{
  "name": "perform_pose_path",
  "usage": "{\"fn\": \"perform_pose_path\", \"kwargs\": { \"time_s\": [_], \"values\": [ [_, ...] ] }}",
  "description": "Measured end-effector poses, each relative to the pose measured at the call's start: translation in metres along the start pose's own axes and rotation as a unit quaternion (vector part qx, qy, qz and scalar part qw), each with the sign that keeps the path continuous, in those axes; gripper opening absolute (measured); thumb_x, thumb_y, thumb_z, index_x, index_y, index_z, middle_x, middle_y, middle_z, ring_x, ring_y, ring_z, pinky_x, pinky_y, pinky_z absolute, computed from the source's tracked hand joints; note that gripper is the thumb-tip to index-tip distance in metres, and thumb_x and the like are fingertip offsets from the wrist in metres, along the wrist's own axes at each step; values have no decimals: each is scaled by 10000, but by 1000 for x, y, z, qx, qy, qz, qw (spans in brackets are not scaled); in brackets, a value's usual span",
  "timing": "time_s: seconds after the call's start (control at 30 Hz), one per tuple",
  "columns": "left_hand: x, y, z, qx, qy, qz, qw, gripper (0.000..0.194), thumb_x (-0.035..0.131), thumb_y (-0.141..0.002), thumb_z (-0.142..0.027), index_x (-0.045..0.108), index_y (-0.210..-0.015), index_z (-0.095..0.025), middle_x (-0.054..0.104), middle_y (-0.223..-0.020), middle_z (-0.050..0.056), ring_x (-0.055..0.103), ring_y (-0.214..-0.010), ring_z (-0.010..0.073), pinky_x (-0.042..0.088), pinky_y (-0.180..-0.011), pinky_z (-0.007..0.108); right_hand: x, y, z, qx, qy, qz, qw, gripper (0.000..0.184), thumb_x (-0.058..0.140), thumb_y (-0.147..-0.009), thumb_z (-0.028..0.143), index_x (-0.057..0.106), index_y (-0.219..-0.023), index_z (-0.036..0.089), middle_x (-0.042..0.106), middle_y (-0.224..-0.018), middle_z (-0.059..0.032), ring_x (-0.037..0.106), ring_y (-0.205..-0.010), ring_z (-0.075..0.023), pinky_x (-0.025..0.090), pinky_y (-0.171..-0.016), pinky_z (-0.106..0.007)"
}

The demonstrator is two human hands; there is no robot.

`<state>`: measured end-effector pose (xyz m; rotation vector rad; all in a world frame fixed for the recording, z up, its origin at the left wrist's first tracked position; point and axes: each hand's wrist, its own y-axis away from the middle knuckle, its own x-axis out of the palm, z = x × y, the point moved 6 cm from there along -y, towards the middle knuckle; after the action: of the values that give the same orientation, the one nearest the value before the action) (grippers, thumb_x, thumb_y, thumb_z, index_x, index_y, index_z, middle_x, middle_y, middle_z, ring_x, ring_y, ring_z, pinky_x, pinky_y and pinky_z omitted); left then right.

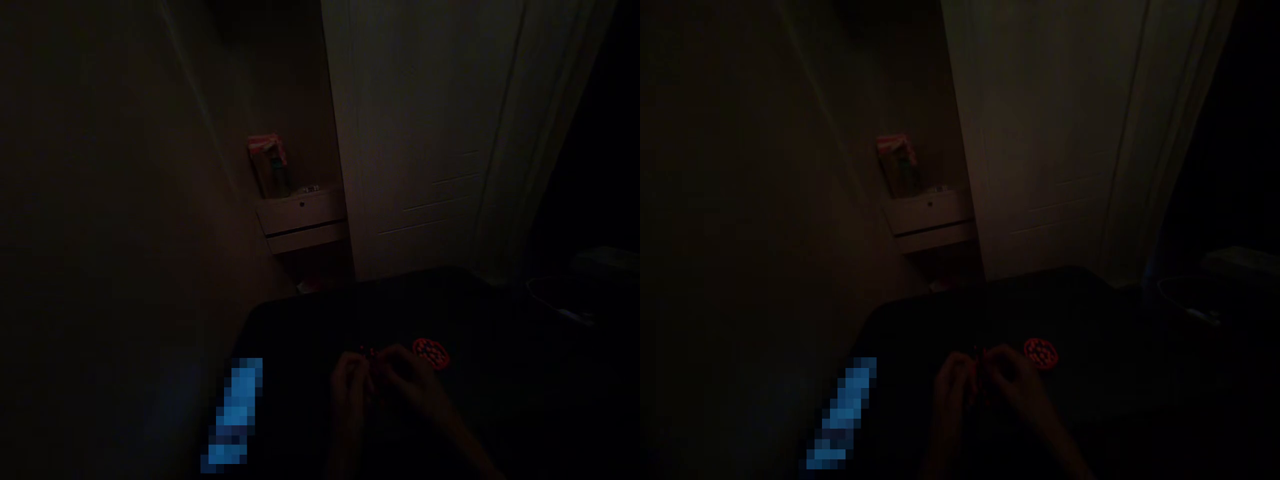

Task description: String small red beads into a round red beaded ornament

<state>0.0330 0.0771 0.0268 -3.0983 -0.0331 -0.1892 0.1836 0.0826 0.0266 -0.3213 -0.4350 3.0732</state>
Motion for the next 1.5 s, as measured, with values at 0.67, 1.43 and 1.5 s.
{"fn": "perform_pose_path", "kwargs": {
  "time_s": [0.67, 1.43, 1.5],
  "values": [
    [1, 2, -3, -7, 15, -1, 1000, 280, 642, -861, -447, 610, -774, -182, 474, -563, -64, 414, -495, 83, 334, -470, 189, -2, 0, 3, -3, 23, 6, 1000, 202, 636, -904, 405, 708, -934, 219, 763, -915, -56, 709, -878, -248, 548, -800, -349],
    [-3, 3, -1, -5, 17, -3, 1000, 343, 650, -861, -507, 620, -806, -170, 471, -585, -62, 410, -499, 79, 326, -464, 189, 2, 0, 5, -1, -3, 0, 1000, 150, 663, -883, 358, 704, -925, 220, 761, -887, -42, 709, -829, -231, 546, -763, -331],
    [-4, 3, 0, -7, 13, -2, 1000, 351, 649, -862, -518, 625, -817, -170, 476, -591, -61, 416, -501, 80, 332, -468, 191, 4, -1, 6, 6, -11, 1, 1000, 154, 662, -880, 361, 704, -918, 217, 760, -873, -41, 711, -819, -233, 546, -752, -331]
  ]
}}
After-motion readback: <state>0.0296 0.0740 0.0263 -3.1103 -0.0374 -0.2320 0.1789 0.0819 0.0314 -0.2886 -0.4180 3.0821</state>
